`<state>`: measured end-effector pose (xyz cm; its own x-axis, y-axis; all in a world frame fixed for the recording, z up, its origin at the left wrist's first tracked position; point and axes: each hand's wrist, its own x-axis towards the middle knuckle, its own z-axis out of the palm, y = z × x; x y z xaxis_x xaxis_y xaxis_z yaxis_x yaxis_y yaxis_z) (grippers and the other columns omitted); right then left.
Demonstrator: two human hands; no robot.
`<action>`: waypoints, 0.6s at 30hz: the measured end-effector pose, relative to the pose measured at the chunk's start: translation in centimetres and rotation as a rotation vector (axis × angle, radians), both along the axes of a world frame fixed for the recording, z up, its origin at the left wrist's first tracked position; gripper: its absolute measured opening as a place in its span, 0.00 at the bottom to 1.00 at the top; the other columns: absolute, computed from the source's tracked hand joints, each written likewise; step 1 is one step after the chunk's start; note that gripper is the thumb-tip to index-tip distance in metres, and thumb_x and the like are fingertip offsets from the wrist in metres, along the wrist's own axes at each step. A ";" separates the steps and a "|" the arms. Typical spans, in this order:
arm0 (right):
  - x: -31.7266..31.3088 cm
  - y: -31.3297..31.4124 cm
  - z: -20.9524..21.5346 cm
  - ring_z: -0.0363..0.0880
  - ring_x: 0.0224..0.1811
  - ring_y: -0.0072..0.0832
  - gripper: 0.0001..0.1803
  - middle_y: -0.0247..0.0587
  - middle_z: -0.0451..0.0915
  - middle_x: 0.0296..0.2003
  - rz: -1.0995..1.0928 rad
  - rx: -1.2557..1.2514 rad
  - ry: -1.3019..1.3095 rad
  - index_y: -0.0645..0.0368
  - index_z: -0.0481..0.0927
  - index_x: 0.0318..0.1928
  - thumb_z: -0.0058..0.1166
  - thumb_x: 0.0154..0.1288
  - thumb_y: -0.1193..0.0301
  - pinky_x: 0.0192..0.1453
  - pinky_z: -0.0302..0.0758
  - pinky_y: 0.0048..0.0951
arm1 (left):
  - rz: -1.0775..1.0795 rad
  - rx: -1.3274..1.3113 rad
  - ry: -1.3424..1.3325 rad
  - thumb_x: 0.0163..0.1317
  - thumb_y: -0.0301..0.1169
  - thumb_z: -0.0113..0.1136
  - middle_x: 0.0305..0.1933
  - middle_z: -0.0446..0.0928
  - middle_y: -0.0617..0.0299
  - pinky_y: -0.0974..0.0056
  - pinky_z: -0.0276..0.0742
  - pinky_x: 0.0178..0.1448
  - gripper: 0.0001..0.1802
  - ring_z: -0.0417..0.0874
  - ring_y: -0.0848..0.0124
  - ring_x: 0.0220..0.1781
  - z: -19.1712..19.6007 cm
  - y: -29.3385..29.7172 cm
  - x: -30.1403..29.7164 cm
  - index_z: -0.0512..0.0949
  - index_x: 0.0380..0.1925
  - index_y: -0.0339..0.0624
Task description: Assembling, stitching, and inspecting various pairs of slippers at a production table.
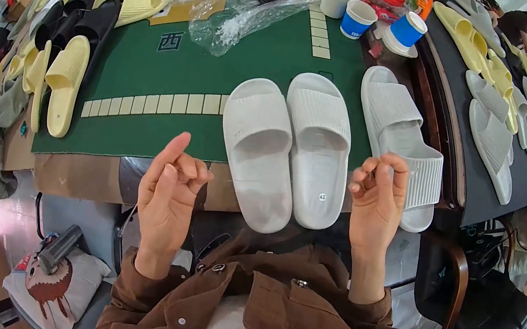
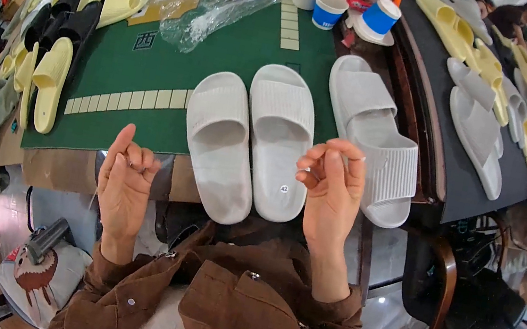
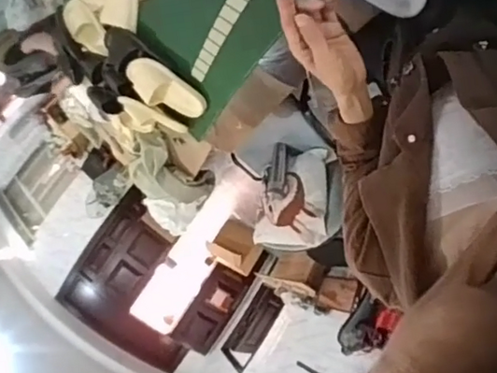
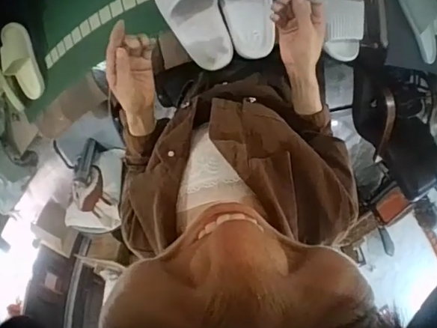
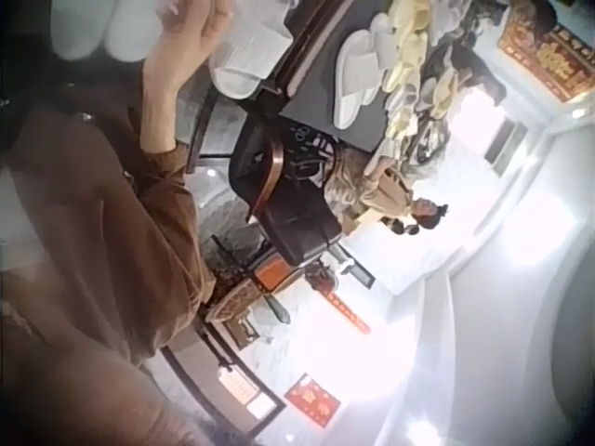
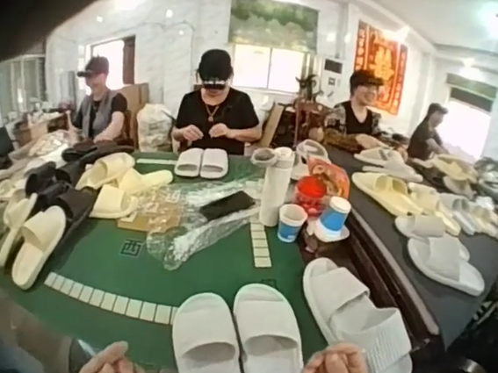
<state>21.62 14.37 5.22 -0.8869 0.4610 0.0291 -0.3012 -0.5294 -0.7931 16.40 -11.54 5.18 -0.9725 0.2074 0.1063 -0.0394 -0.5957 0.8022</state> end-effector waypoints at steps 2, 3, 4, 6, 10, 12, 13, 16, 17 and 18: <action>-0.1 0.0 0.0 0.77 0.33 0.22 0.07 0.36 0.77 0.35 -0.017 0.015 0.010 0.55 0.73 0.48 0.46 0.72 0.72 0.36 0.74 0.20 | -0.035 0.050 0.081 0.72 0.30 0.44 0.42 0.74 0.59 0.60 0.72 0.57 0.23 0.76 0.68 0.48 -0.1 0.1 -0.2 0.62 0.65 0.35; -0.2 0.0 -0.1 0.75 0.31 0.21 0.07 0.37 0.77 0.35 -0.036 0.031 0.017 0.56 0.73 0.48 0.46 0.72 0.72 0.35 0.73 0.20 | 0.061 0.031 0.062 0.72 0.29 0.45 0.40 0.75 0.60 0.61 0.74 0.55 0.24 0.77 0.69 0.45 0.3 0.7 -0.4 0.60 0.66 0.36; -0.1 0.0 -0.1 0.75 0.31 0.21 0.07 0.37 0.77 0.35 -0.034 0.029 0.017 0.56 0.73 0.48 0.46 0.72 0.72 0.35 0.73 0.20 | 0.158 0.013 0.043 0.71 0.28 0.46 0.37 0.75 0.60 0.62 0.75 0.53 0.25 0.78 0.70 0.43 0.5 1.1 -0.5 0.58 0.66 0.36; 0.1 -0.2 0.0 0.72 0.29 0.20 0.07 0.37 0.76 0.35 -0.014 0.094 0.010 0.57 0.72 0.48 0.47 0.72 0.74 0.35 0.71 0.19 | 0.242 0.051 -0.036 0.70 0.27 0.48 0.37 0.75 0.60 0.64 0.76 0.50 0.24 0.78 0.70 0.40 0.4 1.6 -0.8 0.59 0.64 0.37; -0.2 -0.9 0.7 0.71 0.28 0.17 0.07 0.37 0.76 0.35 -0.031 0.086 0.001 0.57 0.72 0.47 0.47 0.71 0.76 0.32 0.68 0.16 | 0.322 0.045 -0.061 0.69 0.25 0.50 0.38 0.75 0.57 0.66 0.77 0.42 0.14 0.78 0.71 0.32 -0.8 1.0 -1.2 0.64 0.52 0.37; -0.1 -0.7 0.5 0.69 0.27 0.15 0.07 0.36 0.76 0.35 -0.058 0.144 0.032 0.57 0.71 0.48 0.47 0.70 0.77 0.28 0.64 0.13 | 0.291 -0.072 -0.025 0.69 0.24 0.50 0.38 0.75 0.57 0.67 0.77 0.40 0.12 0.78 0.71 0.30 0.0 1.2 -1.3 0.64 0.50 0.37; 0.0 -0.5 0.6 0.69 0.27 0.15 0.07 0.36 0.76 0.35 -0.062 0.146 0.036 0.57 0.71 0.48 0.47 0.70 0.77 0.28 0.64 0.13 | 0.261 -0.191 0.011 0.69 0.24 0.49 0.38 0.76 0.56 0.67 0.76 0.38 0.09 0.77 0.71 0.28 0.4 1.3 -1.3 0.65 0.47 0.37; -0.2 0.0 0.4 0.68 0.26 0.13 0.06 0.34 0.76 0.35 -0.075 0.185 0.012 0.57 0.72 0.46 0.46 0.70 0.77 0.25 0.61 0.11 | 0.302 -0.347 0.073 0.68 0.22 0.48 0.39 0.76 0.56 0.68 0.76 0.37 0.08 0.79 0.72 0.28 0.7 1.2 -1.1 0.68 0.45 0.35; 0.0 0.0 0.2 0.67 0.26 0.12 0.06 0.34 0.76 0.34 -0.070 0.173 -0.026 0.58 0.73 0.45 0.46 0.70 0.77 0.25 0.60 0.11 | 0.305 -0.340 0.087 0.68 0.22 0.48 0.39 0.76 0.56 0.68 0.76 0.37 0.08 0.79 0.72 0.28 0.8 1.1 -1.1 0.68 0.45 0.35; 0.0 0.2 0.1 0.66 0.25 0.11 0.05 0.33 0.75 0.34 -0.065 0.160 -0.064 0.59 0.74 0.44 0.46 0.70 0.77 0.24 0.59 0.11 | 0.244 -0.428 0.097 0.68 0.21 0.47 0.41 0.76 0.55 0.68 0.76 0.37 0.06 0.79 0.71 0.29 0.9 0.9 -1.2 0.69 0.44 0.34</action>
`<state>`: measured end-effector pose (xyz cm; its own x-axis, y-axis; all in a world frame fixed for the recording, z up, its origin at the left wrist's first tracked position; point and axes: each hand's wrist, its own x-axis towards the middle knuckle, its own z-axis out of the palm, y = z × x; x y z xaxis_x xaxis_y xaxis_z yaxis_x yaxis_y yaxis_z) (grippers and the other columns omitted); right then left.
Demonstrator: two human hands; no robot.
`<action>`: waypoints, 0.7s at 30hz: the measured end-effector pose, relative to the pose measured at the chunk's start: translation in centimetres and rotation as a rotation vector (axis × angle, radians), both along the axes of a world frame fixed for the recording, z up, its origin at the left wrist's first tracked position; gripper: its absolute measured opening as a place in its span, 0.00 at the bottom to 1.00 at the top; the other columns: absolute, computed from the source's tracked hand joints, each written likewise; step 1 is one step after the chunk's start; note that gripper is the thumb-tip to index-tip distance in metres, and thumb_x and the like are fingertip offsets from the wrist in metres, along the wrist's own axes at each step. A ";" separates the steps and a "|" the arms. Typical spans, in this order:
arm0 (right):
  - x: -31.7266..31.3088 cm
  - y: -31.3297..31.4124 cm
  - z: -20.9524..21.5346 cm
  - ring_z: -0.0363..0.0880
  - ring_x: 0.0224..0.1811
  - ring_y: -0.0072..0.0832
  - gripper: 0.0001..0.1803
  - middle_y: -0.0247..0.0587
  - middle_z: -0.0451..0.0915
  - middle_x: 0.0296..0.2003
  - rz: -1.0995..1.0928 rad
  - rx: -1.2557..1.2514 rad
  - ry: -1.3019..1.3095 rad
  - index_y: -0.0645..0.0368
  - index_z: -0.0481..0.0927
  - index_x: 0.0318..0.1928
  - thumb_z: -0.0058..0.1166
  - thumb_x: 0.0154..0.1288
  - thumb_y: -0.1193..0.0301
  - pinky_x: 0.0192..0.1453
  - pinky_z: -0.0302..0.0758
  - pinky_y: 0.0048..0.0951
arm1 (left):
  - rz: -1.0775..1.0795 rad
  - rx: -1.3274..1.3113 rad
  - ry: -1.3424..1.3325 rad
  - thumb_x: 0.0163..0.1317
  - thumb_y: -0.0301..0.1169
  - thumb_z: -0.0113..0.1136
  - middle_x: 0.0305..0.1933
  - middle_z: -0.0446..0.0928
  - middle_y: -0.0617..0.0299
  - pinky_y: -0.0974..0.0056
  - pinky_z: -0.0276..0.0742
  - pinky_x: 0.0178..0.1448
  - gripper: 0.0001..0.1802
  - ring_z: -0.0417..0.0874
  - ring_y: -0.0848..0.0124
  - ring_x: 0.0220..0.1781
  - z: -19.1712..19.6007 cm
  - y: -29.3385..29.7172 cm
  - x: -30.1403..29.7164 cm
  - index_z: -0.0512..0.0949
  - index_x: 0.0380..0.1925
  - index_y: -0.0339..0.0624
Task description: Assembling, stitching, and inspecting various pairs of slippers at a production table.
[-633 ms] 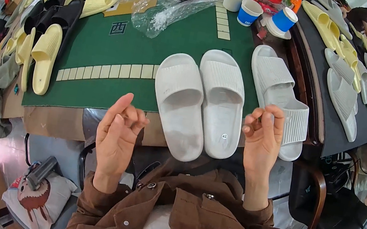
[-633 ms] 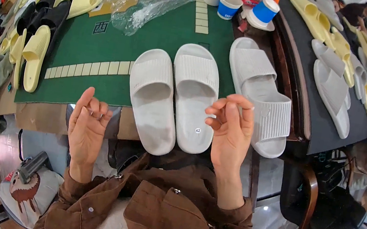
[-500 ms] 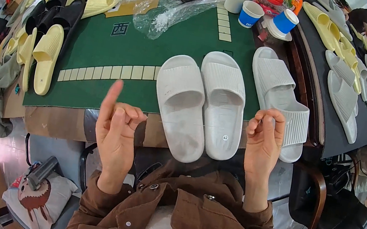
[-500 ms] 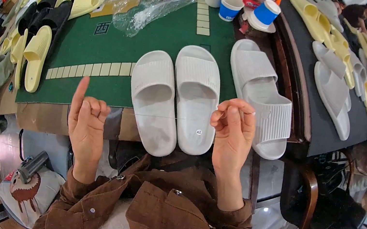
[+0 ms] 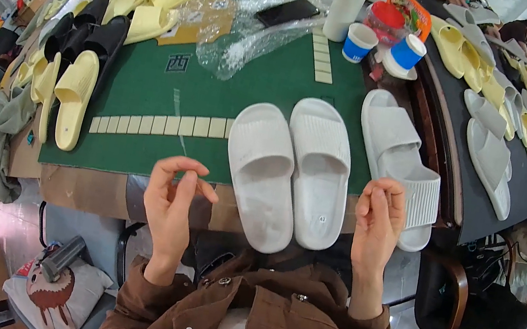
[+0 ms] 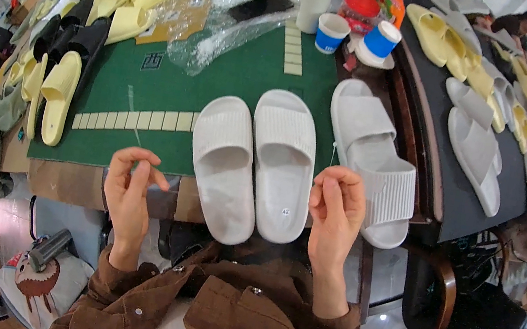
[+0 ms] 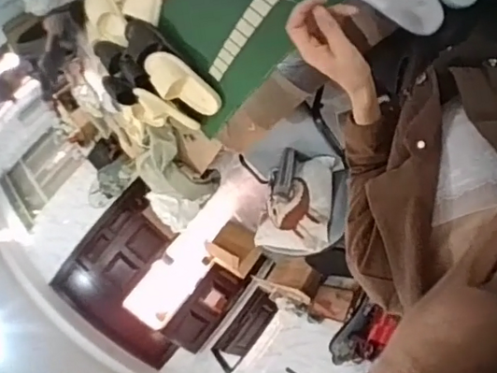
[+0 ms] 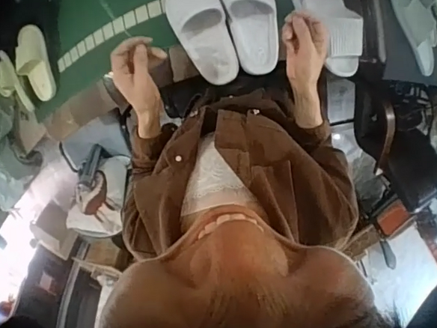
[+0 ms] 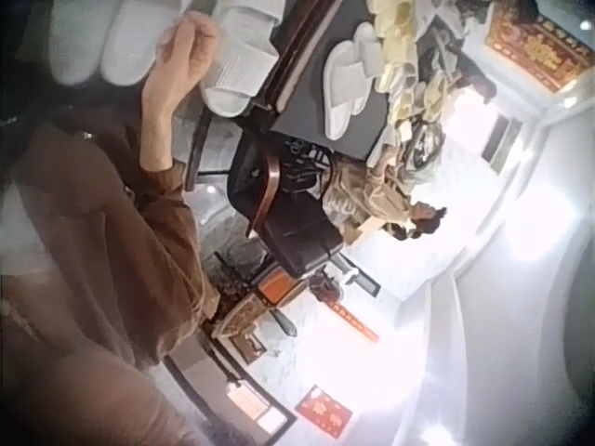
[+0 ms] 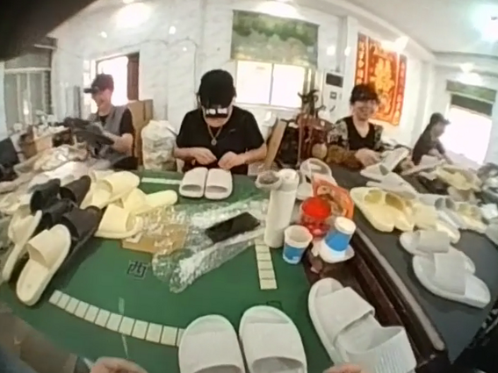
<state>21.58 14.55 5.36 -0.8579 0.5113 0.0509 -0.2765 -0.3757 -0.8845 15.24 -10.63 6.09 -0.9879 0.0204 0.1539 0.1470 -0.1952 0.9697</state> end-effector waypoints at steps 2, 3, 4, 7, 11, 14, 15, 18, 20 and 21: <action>0.0 0.4 0.2 0.65 0.25 0.11 0.05 0.32 0.75 0.35 0.003 0.008 -0.004 0.59 0.74 0.44 0.46 0.71 0.77 0.24 0.58 0.12 | -0.120 -0.145 -0.036 0.65 0.17 0.44 0.47 0.74 0.53 0.70 0.77 0.38 0.10 0.81 0.71 0.32 0.1 -0.5 0.3 0.71 0.45 0.32; 0.1 0.4 0.3 0.64 0.25 0.11 0.05 0.32 0.75 0.35 0.006 0.011 -0.022 0.60 0.75 0.43 0.46 0.71 0.76 0.24 0.57 0.12 | -0.124 -0.144 -0.033 0.65 0.17 0.44 0.47 0.74 0.53 0.70 0.77 0.38 0.10 0.81 0.71 0.32 0.3 -0.4 0.6 0.71 0.45 0.32; -0.1 0.5 0.4 0.64 0.25 0.11 0.05 0.32 0.75 0.35 0.001 0.011 -0.022 0.60 0.75 0.43 0.46 0.71 0.76 0.24 0.57 0.12 | -0.185 -0.169 -0.061 0.63 0.15 0.42 0.50 0.72 0.53 0.70 0.77 0.38 0.14 0.81 0.71 0.32 0.7 -0.2 0.8 0.70 0.48 0.32; 0.0 0.8 0.7 0.63 0.25 0.11 0.06 0.31 0.75 0.35 -0.002 0.016 -0.022 0.61 0.76 0.45 0.47 0.71 0.76 0.24 0.56 0.12 | -0.300 -0.123 -0.149 0.58 0.10 0.38 0.57 0.67 0.54 0.69 0.78 0.39 0.25 0.81 0.71 0.32 1.5 0.8 2.9 0.68 0.55 0.34; -0.1 1.9 0.1 0.62 0.25 0.10 0.09 0.32 0.77 0.37 0.004 0.064 -0.041 0.63 0.77 0.47 0.47 0.70 0.76 0.24 0.55 0.12 | -0.528 -0.262 -0.178 0.60 0.12 0.40 0.58 0.67 0.53 0.69 0.78 0.40 0.24 0.83 0.70 0.37 0.3 1.0 4.7 0.68 0.57 0.34; -0.1 2.2 0.2 0.65 0.26 0.10 0.11 0.33 0.78 0.38 0.044 0.155 -0.151 0.64 0.78 0.49 0.48 0.70 0.76 0.25 0.57 0.12 | -0.656 -0.305 -0.261 0.63 0.18 0.48 0.56 0.69 0.53 0.68 0.77 0.43 0.21 0.83 0.69 0.38 -0.8 1.8 5.1 0.67 0.57 0.34; 0.1 2.1 0.5 0.66 0.27 0.11 0.12 0.33 0.78 0.39 0.088 0.225 -0.234 0.64 0.78 0.50 0.48 0.69 0.76 0.26 0.59 0.12 | -0.659 -0.304 -0.276 0.63 0.18 0.48 0.56 0.69 0.53 0.68 0.77 0.43 0.21 0.83 0.69 0.38 -1.3 2.1 4.9 0.67 0.57 0.34; -0.3 1.8 0.6 0.69 0.29 0.13 0.12 0.33 0.78 0.39 0.254 0.431 -0.328 0.64 0.78 0.50 0.49 0.67 0.78 0.29 0.65 0.15 | -0.534 -0.509 -0.027 0.64 0.23 0.52 0.55 0.69 0.50 0.64 0.76 0.48 0.21 0.80 0.64 0.42 -2.2 2.5 4.0 0.66 0.58 0.34; -0.3 1.6 -0.3 0.69 0.29 0.13 0.12 0.33 0.78 0.39 0.256 0.539 -0.327 0.64 0.79 0.49 0.50 0.66 0.78 0.31 0.67 0.17 | -0.523 -0.599 0.036 0.64 0.24 0.53 0.55 0.69 0.49 0.63 0.76 0.48 0.22 0.80 0.63 0.41 -2.0 2.8 3.5 0.66 0.58 0.33; -0.3 1.6 -0.8 0.70 0.29 0.14 0.12 0.33 0.78 0.39 0.258 0.654 -0.304 0.63 0.79 0.48 0.51 0.65 0.79 0.32 0.69 0.18 | -0.502 -0.690 0.120 0.63 0.25 0.54 0.55 0.69 0.49 0.63 0.76 0.49 0.22 0.80 0.62 0.41 -2.1 2.9 3.4 0.66 0.58 0.33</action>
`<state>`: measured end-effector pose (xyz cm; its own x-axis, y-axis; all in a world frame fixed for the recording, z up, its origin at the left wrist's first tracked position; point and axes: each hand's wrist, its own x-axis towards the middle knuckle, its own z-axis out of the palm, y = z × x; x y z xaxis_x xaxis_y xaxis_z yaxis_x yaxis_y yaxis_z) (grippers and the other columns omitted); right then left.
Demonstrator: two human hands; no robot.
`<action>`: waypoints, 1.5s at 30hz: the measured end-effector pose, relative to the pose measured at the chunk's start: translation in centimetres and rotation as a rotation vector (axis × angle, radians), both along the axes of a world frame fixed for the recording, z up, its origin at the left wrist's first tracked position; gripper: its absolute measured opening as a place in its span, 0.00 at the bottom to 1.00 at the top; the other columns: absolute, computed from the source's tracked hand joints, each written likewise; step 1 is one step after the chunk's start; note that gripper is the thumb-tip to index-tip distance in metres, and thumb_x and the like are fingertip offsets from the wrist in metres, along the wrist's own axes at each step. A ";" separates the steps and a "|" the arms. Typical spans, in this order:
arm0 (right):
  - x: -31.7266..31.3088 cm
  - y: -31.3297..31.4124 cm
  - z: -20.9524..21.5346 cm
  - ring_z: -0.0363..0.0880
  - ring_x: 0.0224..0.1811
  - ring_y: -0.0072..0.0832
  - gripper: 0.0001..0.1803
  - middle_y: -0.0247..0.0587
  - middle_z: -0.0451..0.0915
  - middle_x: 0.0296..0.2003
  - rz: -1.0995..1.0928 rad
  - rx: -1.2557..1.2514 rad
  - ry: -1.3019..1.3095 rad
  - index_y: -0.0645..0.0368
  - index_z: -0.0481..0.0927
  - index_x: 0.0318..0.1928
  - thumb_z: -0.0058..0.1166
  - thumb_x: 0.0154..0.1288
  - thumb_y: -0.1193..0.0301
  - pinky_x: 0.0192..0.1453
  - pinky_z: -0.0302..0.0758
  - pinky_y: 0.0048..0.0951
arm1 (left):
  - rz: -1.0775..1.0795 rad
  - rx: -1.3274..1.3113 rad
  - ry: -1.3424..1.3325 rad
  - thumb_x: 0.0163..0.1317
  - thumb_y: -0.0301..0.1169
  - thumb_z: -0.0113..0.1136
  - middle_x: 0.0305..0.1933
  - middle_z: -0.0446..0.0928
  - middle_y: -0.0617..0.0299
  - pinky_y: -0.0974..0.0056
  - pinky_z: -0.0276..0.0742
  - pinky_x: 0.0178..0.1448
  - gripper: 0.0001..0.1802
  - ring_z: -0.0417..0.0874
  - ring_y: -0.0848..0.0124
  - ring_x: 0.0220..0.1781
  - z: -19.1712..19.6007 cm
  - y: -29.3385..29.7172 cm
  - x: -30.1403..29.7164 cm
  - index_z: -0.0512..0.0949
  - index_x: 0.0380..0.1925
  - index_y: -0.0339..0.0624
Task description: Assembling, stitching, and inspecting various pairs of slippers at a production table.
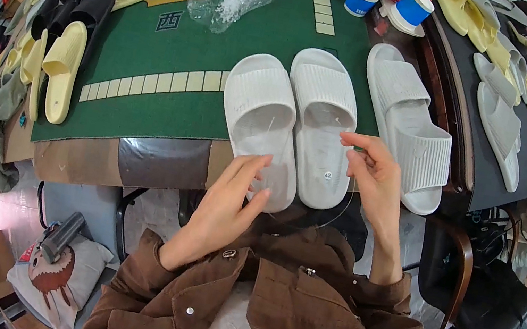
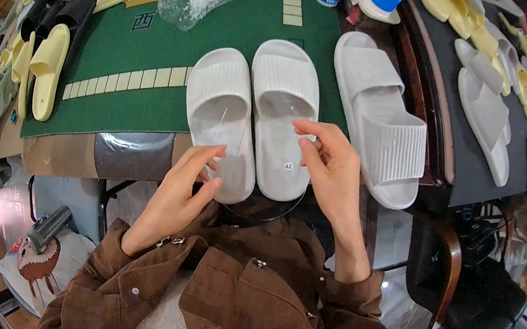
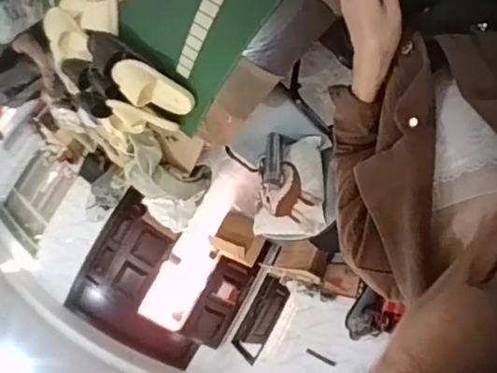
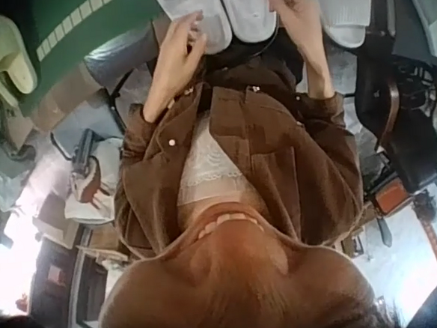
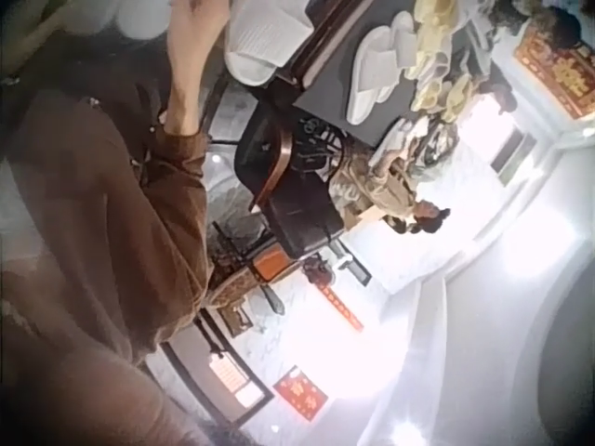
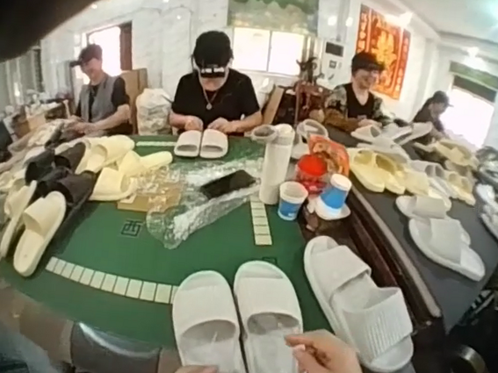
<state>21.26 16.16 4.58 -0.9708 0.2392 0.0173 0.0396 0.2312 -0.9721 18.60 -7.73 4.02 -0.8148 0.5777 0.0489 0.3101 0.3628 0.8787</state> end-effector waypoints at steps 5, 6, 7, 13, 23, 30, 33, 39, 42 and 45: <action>-0.3 -0.3 -1.1 0.70 0.30 0.17 0.14 0.36 0.78 0.38 0.078 0.295 -0.003 0.65 0.78 0.49 0.52 0.63 0.81 0.34 0.68 0.18 | -0.005 -0.140 0.079 0.62 0.29 0.56 0.48 0.72 0.49 0.58 0.77 0.44 0.20 0.79 0.56 0.39 0.2 0.6 -0.3 0.70 0.53 0.30; -0.5 -0.7 -1.3 0.72 0.30 0.21 0.15 0.39 0.78 0.39 0.080 0.365 0.004 0.65 0.78 0.49 0.53 0.62 0.80 0.34 0.69 0.20 | 0.000 -0.231 0.112 0.62 0.30 0.57 0.46 0.73 0.48 0.57 0.77 0.43 0.20 0.79 0.55 0.39 0.2 0.7 -0.2 0.70 0.51 0.30; -0.7 -1.0 -1.5 0.73 0.30 0.24 0.15 0.42 0.78 0.40 0.080 0.436 0.012 0.66 0.78 0.50 0.54 0.61 0.80 0.34 0.70 0.22 | 0.006 -0.322 0.145 0.62 0.31 0.57 0.45 0.73 0.48 0.56 0.77 0.42 0.20 0.80 0.54 0.39 0.2 0.7 -0.2 0.71 0.50 0.30; -3.2 -1.8 -3.9 0.75 0.44 0.48 0.17 0.53 0.73 0.48 0.064 0.695 0.210 0.69 0.74 0.51 0.52 0.61 0.79 0.48 0.73 0.40 | 0.090 -0.279 0.261 0.61 0.33 0.59 0.50 0.71 0.44 0.55 0.75 0.48 0.25 0.78 0.50 0.47 -0.3 1.1 -0.9 0.69 0.53 0.27; -8.0 -1.7 -4.2 0.71 0.50 0.55 0.16 0.64 0.72 0.48 0.303 0.856 -0.122 0.70 0.73 0.49 0.43 0.60 0.78 0.53 0.69 0.47 | 0.077 -0.291 0.444 0.62 0.47 0.58 0.59 0.65 0.33 0.50 0.65 0.63 0.41 0.68 0.40 0.60 -3.5 4.2 -5.8 0.58 0.61 0.22; -10.2 -0.5 -6.4 0.73 0.48 0.54 0.18 0.62 0.75 0.46 0.365 0.931 -0.080 0.70 0.74 0.49 0.43 0.59 0.76 0.53 0.70 0.46 | 0.035 -0.262 0.109 0.53 0.52 0.65 0.36 0.75 0.37 0.50 0.72 0.48 0.37 0.77 0.43 0.42 -2.6 6.2 -8.7 0.71 0.39 0.21; -10.6 -1.3 -5.9 0.73 0.48 0.53 0.17 0.61 0.74 0.47 0.381 0.938 -0.140 0.70 0.74 0.49 0.43 0.59 0.76 0.53 0.70 0.46 | 0.023 -0.271 0.133 0.52 0.52 0.66 0.35 0.75 0.38 0.51 0.73 0.47 0.36 0.78 0.44 0.40 -2.5 6.1 -8.9 0.72 0.37 0.21; -9.2 -3.7 -4.5 0.72 0.50 0.52 0.16 0.60 0.74 0.48 0.416 0.957 -0.233 0.69 0.74 0.48 0.44 0.60 0.75 0.53 0.70 0.45 | -0.069 -0.330 0.112 0.46 0.51 0.68 0.31 0.76 0.37 0.51 0.75 0.44 0.35 0.80 0.46 0.36 -3.1 3.6 -9.4 0.74 0.32 0.21; -8.7 -4.9 -3.7 0.72 0.50 0.52 0.15 0.59 0.73 0.48 0.433 0.969 -0.275 0.69 0.74 0.47 0.45 0.61 0.75 0.53 0.70 0.45 | -0.049 -0.408 0.094 0.44 0.48 0.68 0.26 0.76 0.38 0.51 0.76 0.41 0.32 0.81 0.46 0.31 -2.8 4.1 -9.0 0.75 0.25 0.21; -8.3 -5.2 -3.0 0.72 0.51 0.51 0.15 0.59 0.73 0.48 0.448 0.979 -0.322 0.69 0.74 0.47 0.45 0.61 0.75 0.53 0.70 0.44 | -0.028 -0.384 0.135 0.43 0.45 0.66 0.23 0.76 0.38 0.50 0.77 0.37 0.29 0.80 0.45 0.28 -3.4 4.4 -8.5 0.76 0.22 0.21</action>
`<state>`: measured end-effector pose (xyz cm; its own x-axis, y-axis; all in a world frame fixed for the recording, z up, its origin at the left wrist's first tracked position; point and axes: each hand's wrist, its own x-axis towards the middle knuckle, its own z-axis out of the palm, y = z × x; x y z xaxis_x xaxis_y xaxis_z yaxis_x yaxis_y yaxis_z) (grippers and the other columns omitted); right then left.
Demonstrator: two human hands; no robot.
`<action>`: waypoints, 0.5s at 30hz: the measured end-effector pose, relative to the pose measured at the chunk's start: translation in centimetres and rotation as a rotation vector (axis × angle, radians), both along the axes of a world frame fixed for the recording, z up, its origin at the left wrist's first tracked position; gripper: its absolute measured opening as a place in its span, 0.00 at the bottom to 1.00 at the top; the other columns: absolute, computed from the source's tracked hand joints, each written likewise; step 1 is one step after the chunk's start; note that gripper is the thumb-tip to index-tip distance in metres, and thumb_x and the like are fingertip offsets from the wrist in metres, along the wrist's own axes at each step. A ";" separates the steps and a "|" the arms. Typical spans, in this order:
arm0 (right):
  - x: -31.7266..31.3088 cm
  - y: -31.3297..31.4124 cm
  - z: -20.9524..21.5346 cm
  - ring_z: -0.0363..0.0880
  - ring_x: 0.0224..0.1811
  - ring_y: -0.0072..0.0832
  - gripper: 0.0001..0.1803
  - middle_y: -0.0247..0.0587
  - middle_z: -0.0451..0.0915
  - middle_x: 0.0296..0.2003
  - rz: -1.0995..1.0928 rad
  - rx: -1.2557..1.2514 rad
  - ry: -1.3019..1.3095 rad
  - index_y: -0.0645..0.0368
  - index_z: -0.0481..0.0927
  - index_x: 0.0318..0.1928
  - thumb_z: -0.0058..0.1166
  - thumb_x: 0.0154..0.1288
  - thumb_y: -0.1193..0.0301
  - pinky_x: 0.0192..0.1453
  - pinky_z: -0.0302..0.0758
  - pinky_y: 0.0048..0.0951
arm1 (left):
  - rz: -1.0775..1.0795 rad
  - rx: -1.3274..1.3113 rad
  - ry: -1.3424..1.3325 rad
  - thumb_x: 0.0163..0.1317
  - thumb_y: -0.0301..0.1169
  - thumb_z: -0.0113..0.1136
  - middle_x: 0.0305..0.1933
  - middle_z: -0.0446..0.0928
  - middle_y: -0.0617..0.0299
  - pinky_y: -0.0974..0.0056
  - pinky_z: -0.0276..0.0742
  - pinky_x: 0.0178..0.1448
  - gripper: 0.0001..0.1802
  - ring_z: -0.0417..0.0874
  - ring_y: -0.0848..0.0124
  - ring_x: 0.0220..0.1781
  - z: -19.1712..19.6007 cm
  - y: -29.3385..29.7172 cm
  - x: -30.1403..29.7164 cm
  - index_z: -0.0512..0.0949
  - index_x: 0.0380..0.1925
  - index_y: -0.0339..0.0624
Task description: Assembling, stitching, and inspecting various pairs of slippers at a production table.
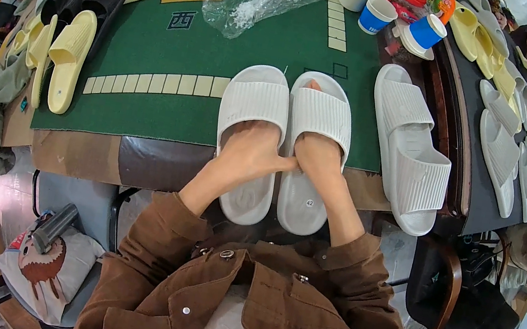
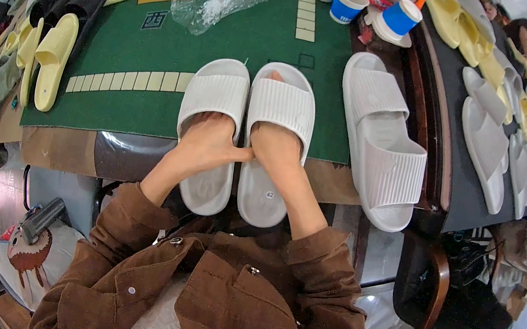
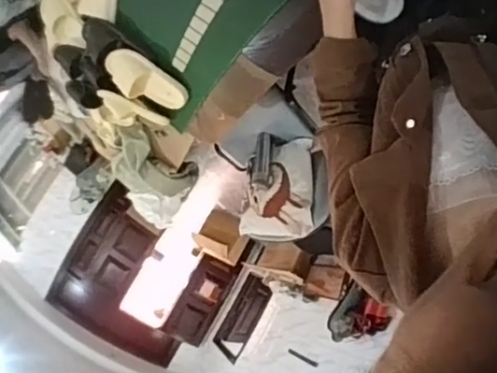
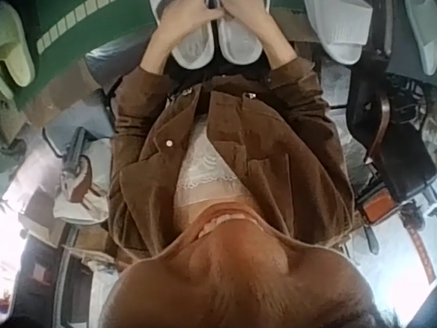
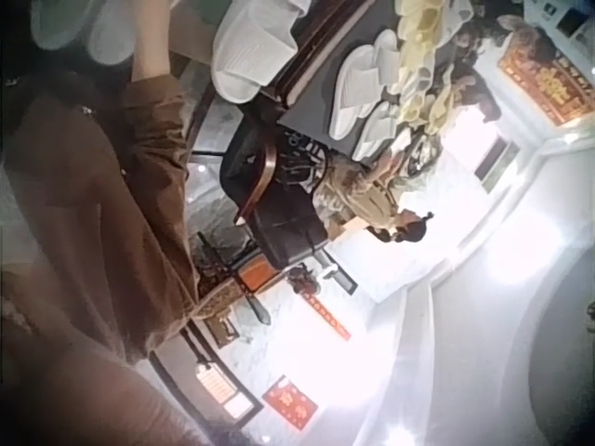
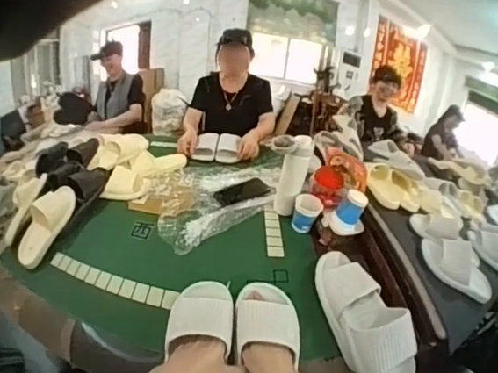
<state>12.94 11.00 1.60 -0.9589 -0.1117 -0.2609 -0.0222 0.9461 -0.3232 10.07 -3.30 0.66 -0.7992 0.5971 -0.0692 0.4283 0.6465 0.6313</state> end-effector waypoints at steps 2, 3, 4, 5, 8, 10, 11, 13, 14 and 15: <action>-0.1 0.0 0.3 0.72 0.51 0.51 0.14 0.58 0.73 0.49 -0.008 0.010 -0.037 0.68 0.75 0.46 0.45 0.62 0.74 0.53 0.70 0.44 | 0.013 -0.024 -0.050 0.42 0.45 0.66 0.24 0.76 0.38 0.50 0.77 0.37 0.28 0.81 0.45 0.29 0.4 0.0 0.0 0.76 0.22 0.21; 0.2 0.0 0.5 0.71 0.51 0.50 0.14 0.58 0.73 0.49 -0.013 0.014 -0.058 0.68 0.75 0.46 0.45 0.62 0.74 0.54 0.70 0.44 | 0.008 -0.037 -0.068 0.42 0.45 0.66 0.23 0.76 0.37 0.50 0.77 0.37 0.28 0.81 0.44 0.29 0.6 -0.1 -0.1 0.76 0.22 0.21; 0.7 0.0 0.6 0.71 0.52 0.50 0.14 0.58 0.73 0.49 -0.018 0.018 -0.079 0.68 0.75 0.46 0.46 0.62 0.74 0.54 0.70 0.44 | 0.003 -0.049 -0.085 0.42 0.44 0.65 0.23 0.76 0.37 0.50 0.77 0.37 0.28 0.81 0.44 0.29 0.8 -0.1 -0.2 0.76 0.22 0.21; 1.2 0.1 0.7 0.71 0.52 0.50 0.14 0.58 0.73 0.49 -0.022 0.023 -0.101 0.68 0.75 0.46 0.46 0.62 0.74 0.54 0.70 0.43 | 0.001 -0.049 -0.090 0.42 0.44 0.65 0.23 0.76 0.37 0.50 0.77 0.37 0.28 0.81 0.44 0.29 1.1 -0.1 -0.3 0.76 0.22 0.21; 3.0 0.0 -0.5 0.72 0.49 0.50 0.12 0.58 0.73 0.46 -0.035 -0.016 0.115 0.68 0.75 0.44 0.48 0.63 0.73 0.51 0.71 0.44 | -0.009 -0.117 -0.138 0.43 0.45 0.66 0.26 0.77 0.36 0.50 0.78 0.39 0.29 0.82 0.45 0.31 1.9 -0.1 -0.3 0.76 0.24 0.21; 4.4 0.0 -1.2 0.73 0.46 0.51 0.11 0.59 0.73 0.42 -0.042 -0.058 0.357 0.69 0.75 0.41 0.49 0.63 0.72 0.49 0.72 0.46 | 0.028 -0.064 -0.100 0.45 0.47 0.66 0.28 0.77 0.35 0.50 0.78 0.40 0.30 0.82 0.44 0.33 2.0 -0.1 -0.1 0.76 0.25 0.21; 4.7 -0.2 -0.9 0.74 0.44 0.51 0.11 0.58 0.73 0.40 -0.085 -0.086 0.446 0.69 0.75 0.39 0.49 0.64 0.71 0.47 0.72 0.46 | 0.030 -0.064 -0.099 0.45 0.47 0.66 0.28 0.77 0.35 0.50 0.78 0.40 0.30 0.82 0.44 0.33 2.0 -0.2 0.0 0.76 0.25 0.21; 4.6 -0.6 -0.6 0.74 0.43 0.52 0.12 0.57 0.74 0.38 -0.125 -0.117 0.537 0.70 0.75 0.37 0.50 0.65 0.70 0.46 0.73 0.46 | 0.031 -0.094 -0.141 0.48 0.47 0.66 0.33 0.77 0.34 0.49 0.76 0.43 0.31 0.80 0.42 0.37 1.9 -0.6 0.5 0.75 0.29 0.20; 4.4 -0.8 -0.6 0.75 0.42 0.51 0.12 0.57 0.74 0.38 -0.121 -0.067 0.498 0.70 0.75 0.38 0.50 0.63 0.71 0.46 0.73 0.45 | 0.028 -0.093 -0.140 0.48 0.47 0.66 0.33 0.77 0.34 0.49 0.76 0.43 0.31 0.80 0.42 0.37 1.5 -0.8 1.0 0.75 0.29 0.20; 4.2 -0.8 -0.6 0.75 0.42 0.50 0.11 0.57 0.74 0.39 -0.116 -0.017 0.459 0.70 0.75 0.38 0.51 0.61 0.72 0.46 0.74 0.45 | 0.041 -0.040 0.024 0.49 0.47 0.65 0.35 0.76 0.33 0.48 0.75 0.45 0.31 0.79 0.41 0.39 0.8 -1.0 1.6 0.75 0.32 0.21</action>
